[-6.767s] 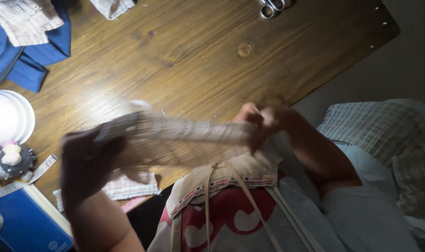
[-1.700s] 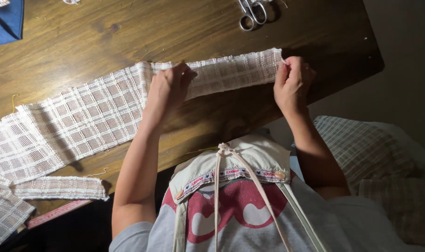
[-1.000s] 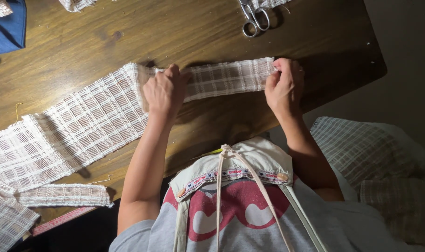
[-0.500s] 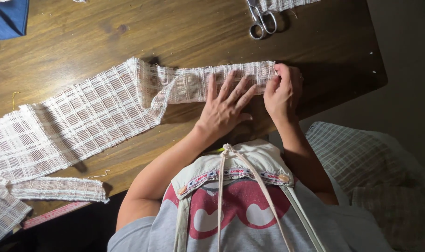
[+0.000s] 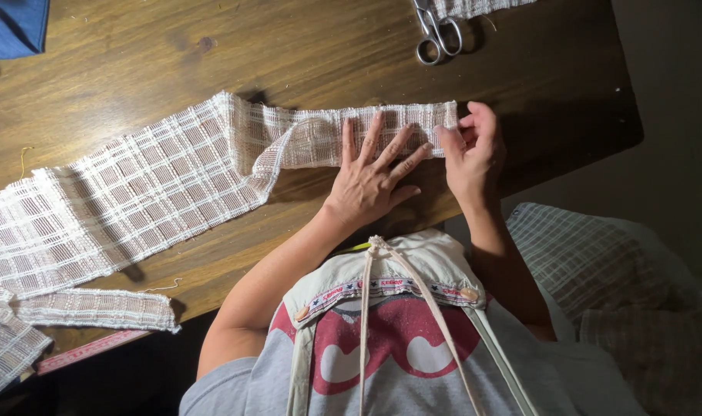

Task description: Cutting a strip of checkered fabric with scissors and then folding the pieces

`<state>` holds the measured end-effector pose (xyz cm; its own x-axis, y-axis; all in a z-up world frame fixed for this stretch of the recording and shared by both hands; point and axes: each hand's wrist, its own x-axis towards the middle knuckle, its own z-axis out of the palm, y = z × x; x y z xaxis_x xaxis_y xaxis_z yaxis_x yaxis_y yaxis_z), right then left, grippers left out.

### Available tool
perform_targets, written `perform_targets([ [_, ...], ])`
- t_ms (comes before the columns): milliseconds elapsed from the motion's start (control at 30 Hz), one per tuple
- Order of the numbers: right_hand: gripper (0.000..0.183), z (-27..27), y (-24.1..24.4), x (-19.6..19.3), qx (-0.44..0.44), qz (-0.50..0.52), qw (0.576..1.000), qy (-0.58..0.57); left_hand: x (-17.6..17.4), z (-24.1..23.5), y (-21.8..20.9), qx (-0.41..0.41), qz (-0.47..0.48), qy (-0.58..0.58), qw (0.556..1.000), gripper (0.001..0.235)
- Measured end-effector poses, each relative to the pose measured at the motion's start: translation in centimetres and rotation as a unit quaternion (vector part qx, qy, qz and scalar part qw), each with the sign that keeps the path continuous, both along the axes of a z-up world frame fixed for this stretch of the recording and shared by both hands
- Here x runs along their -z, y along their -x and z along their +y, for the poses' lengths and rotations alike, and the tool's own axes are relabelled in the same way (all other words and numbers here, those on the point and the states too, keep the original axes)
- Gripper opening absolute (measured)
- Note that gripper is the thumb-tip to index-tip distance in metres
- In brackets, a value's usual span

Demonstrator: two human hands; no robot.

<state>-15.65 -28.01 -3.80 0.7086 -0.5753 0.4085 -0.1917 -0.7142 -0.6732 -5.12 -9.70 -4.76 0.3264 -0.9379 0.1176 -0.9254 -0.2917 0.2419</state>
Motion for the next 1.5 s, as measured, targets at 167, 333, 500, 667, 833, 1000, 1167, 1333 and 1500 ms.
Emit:
perform_targets([
  [167, 0.009, -1.3, -0.3, 0.7, 0.006, 0.013, 0.997, 0.08, 0.1, -0.1, -0.1, 0.0, 0.007, -0.002, 1.0, 0.072],
  [333, 0.004, 0.4, -0.4, -1.5, -0.018, 0.042, 0.994, 0.101, 0.7, -0.1, 0.1, -0.011, 0.001, 0.042, 0.999, 0.075],
  [500, 0.007, 1.0, -0.4, -0.6, 0.053, 0.064, 0.979, 0.187, 0.3, 0.2, 0.0, -0.007, -0.014, 0.063, 0.998, 0.07],
  [667, 0.014, 1.2, -0.5, -1.1, 0.034, 0.06, 0.984, 0.165, 0.1, -0.1, 0.4, -0.005, -0.042, 0.051, 0.998, 0.064],
  [833, 0.02, 0.2, -0.5, -1.2, -0.03, 0.029, 0.997, 0.06, 1.5, -0.5, 0.1, 0.003, 0.006, 0.054, 0.998, 0.061],
  [1000, 0.021, -1.4, 0.0, 1.8, -0.009, 0.056, 0.989, -0.136, 1.0, -0.4, 0.0, 0.0, 0.032, 0.047, 0.998, 0.064],
  [1167, 0.015, -0.1, -0.2, 0.0, 0.062, 0.147, 0.986, 0.044, 0.6, -0.2, 0.0, 0.0, 0.04, 0.065, 0.997, 0.062],
  [1333, 0.016, 0.2, -0.9, -0.9, 0.041, 0.144, 0.984, 0.099, 0.5, -0.3, 0.0, -0.006, 0.033, 0.086, 0.996, 0.059],
  [1500, 0.039, -0.7, -1.1, -0.6, 0.005, 0.151, 0.986, 0.074, 0.8, -2.1, -0.7, -0.047, -0.002, 0.152, 0.987, 0.036],
])
